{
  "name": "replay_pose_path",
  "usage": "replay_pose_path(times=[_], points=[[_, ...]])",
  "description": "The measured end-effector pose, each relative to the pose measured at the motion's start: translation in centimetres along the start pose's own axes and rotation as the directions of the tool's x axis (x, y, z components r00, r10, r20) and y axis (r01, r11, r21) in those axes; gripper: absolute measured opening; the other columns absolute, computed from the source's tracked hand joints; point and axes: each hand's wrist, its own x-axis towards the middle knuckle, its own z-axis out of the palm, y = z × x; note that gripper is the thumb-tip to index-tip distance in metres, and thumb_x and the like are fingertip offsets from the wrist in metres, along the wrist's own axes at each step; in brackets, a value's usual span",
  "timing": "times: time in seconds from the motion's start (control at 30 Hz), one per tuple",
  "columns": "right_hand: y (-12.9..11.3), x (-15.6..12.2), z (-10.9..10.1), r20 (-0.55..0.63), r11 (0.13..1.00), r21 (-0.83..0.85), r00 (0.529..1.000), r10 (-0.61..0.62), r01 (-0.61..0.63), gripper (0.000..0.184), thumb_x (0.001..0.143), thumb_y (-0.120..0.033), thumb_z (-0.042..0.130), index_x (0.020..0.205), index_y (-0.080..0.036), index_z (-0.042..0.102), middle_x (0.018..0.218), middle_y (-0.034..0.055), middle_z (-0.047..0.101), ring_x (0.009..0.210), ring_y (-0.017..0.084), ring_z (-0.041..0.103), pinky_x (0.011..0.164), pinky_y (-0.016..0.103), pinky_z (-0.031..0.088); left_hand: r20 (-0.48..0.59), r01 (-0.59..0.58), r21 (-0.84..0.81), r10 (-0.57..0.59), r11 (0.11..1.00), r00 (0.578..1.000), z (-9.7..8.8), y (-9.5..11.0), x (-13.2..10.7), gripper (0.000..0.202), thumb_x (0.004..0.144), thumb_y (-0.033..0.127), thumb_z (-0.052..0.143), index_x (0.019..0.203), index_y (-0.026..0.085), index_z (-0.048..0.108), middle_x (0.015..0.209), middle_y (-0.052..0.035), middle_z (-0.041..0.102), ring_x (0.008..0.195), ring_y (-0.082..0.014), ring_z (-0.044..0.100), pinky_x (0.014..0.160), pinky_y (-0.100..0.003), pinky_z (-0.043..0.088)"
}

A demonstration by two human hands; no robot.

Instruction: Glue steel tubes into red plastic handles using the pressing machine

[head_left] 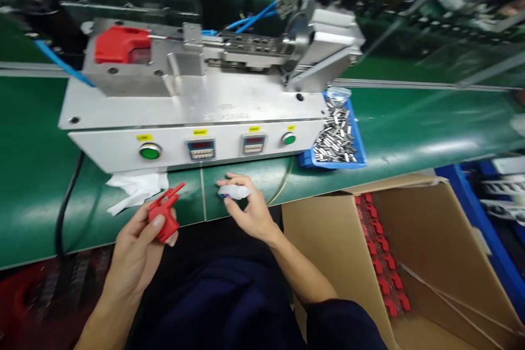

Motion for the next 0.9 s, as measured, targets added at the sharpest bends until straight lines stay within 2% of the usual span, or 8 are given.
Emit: replay_pose_path(times=[0.13,0.27,0.33,0.4,0.53,0.63,0.77,0.9], points=[[2.1,0.1,0.6,0.007,0.964,-0.26,0.998,-0.056,0.056,0.029,0.094,-0.015,0.063,0.121,-0.023,0.062,0.123,0.0103,0.074,0.145,0.029,0.053,0.12,0.052,0.045,-0.017,0.026,0.046,-0.025,0.999,1.0,0.4,0.6,-0.1,0.035,0.075,0.043,0.096,0.094,0.02,0.076,0.086,-0.0027,0.066,0.065,-0.0131,0.047,0.047,-0.021,0.049],[1.7,-0.7,-0.6,0.07,0.931,-0.329,0.987,-0.143,0.158,0.045,0.093,-0.016,0.069,0.137,-0.018,0.06,0.135,0.0157,0.068,0.141,0.032,0.055,0.12,0.052,0.048,-0.05,0.035,0.066,-0.032,0.997,0.998,0.4,0.5,0.1,0.044,0.069,0.047,0.1,0.096,0.022,0.077,0.088,-0.002,0.067,0.068,-0.014,0.049,0.05,-0.02,0.05],[0.4,-1.3,-3.1,0.086,0.935,-0.281,0.977,-0.197,0.214,0.055,0.095,-0.016,0.069,0.148,-0.017,0.055,0.138,0.0165,0.066,0.132,0.029,0.062,0.113,0.047,0.054,-0.079,0.037,0.086,-0.031,0.996,0.996,-0.1,0.1,0.5,0.049,0.064,0.048,0.102,0.095,0.021,0.076,0.093,-0.0025,0.07,0.077,-0.0158,0.056,0.057,-0.019,0.055],[-1.0,-1.5,-7.1,-0.007,0.94,-0.254,0.972,-0.236,0.227,0.047,0.099,-0.016,0.066,0.145,-0.02,0.059,0.124,0.0108,0.072,0.111,0.022,0.071,0.099,0.038,0.06,-0.105,0.027,0.111,-0.016,0.993,0.994,-0.8,-0.4,0.9,0.051,0.063,0.049,0.103,0.096,0.02,0.077,0.099,-0.0026,0.072,0.088,-0.0171,0.062,0.067,-0.018,0.058],[-1.5,1.0,-16.4,-0.322,0.895,-0.438,0.915,-0.242,0.083,0.013,0.101,-0.017,0.064,0.108,-0.02,0.075,0.103,0.0042,0.076,0.091,0.016,0.071,0.082,0.028,0.058,-0.106,-0.012,0.146,0.028,0.989,0.994,-2.2,-1.5,2.1,0.056,0.064,0.05,0.102,0.105,0.02,0.078,0.108,-0.0028,0.076,0.099,-0.0185,0.065,0.079,-0.018,0.059],[0.3,4.8,-21.4,-0.319,0.844,-0.533,0.938,-0.133,-0.061,0.015,0.098,-0.011,0.063,0.092,-0.014,0.076,0.088,0.0029,0.073,0.077,0.011,0.066,0.07,0.022,0.049,-0.086,-0.02,0.185,0.037,0.983,0.996,-2.3,-1.7,3.0,0.063,0.061,0.053,0.102,0.108,0.019,0.077,0.107,-0.0035,0.076,0.096,-0.0179,0.066,0.077,-0.018,0.059],[2.5,8.8,-23.8,-0.226,0.825,-0.56,0.972,-0.065,-0.075,0.022,0.089,-0.005,0.072,0.068,-0.013,0.069,0.063,-0.0058,0.057,0.054,0.005,0.045,0.056,0.022,0.037,-0.041,-0.045,0.248,0.057,0.968,0.998,-2.3,-1.8,4.0,0.064,0.064,0.057,0.099,0.109,0.018,0.075,0.105,-0.0057,0.077,0.091,-0.0183,0.067,0.075,-0.02,0.059],[2.4,9.7,-24.4,-0.205,0.834,-0.549,0.976,-0.067,-0.058,0.029,0.091,-0.018,0.074,0.064,-0.014,0.065,0.063,-0.0047,0.057,0.056,0.005,0.048,0.058,0.023,0.038,0.011,-0.041,0.259,0.039,0.965,0.999,-2.7,-2.2,4.4,0.066,0.064,0.058,0.099,0.109,0.016,0.074,0.106,-0.0084,0.077,0.09,-0.0212,0.069,0.075,-0.025,0.061]])
